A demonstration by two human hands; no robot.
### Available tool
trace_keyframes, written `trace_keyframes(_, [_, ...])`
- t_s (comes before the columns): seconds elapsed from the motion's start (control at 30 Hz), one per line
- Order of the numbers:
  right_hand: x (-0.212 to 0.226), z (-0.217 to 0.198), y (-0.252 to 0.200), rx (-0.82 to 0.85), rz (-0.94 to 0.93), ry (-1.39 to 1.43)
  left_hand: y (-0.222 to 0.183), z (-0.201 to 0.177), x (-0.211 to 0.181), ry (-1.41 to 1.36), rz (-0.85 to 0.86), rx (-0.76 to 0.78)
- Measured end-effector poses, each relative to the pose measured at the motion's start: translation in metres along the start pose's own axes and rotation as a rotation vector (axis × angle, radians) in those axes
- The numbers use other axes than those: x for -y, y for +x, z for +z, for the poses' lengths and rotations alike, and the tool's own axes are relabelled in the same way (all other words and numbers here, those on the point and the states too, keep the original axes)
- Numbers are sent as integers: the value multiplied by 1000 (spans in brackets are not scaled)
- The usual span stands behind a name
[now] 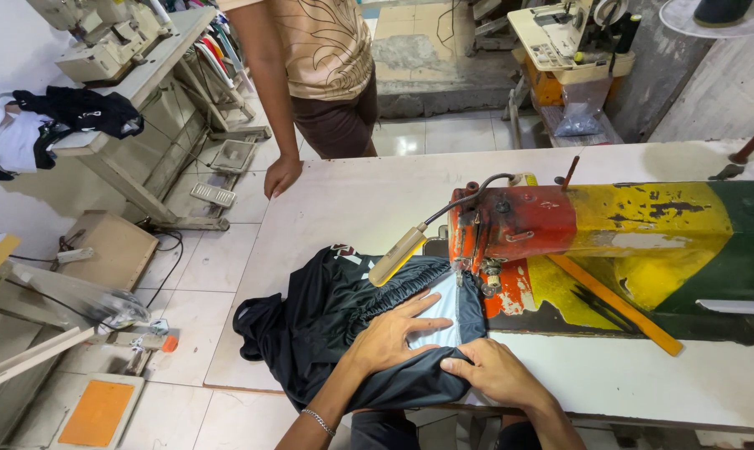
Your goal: Using a seam sealing machine to apply a strip to a black garment
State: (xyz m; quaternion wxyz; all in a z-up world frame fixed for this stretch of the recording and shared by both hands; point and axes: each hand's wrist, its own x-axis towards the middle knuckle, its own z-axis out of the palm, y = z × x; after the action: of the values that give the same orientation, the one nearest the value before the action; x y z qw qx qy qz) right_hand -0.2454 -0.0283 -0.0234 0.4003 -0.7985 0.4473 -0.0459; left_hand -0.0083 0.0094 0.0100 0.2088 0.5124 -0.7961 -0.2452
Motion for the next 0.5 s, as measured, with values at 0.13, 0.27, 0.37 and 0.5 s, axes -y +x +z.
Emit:
trace_keyframes(0.13, [3,-1,-1,6,19,2,0,1,2,2,19,-5])
trace_keyframes(0.27, [4,-3,-2,11,18,3,0,-3,-4,-8,-25,20])
trace_keyframes(0.37, [6,-4,-2,23,38,-4,0,-2,-2,-11,-2,14])
trace_keyframes(0.5, [5,-3,-2,13,28,4,0,-1,-1,-3,-12,15])
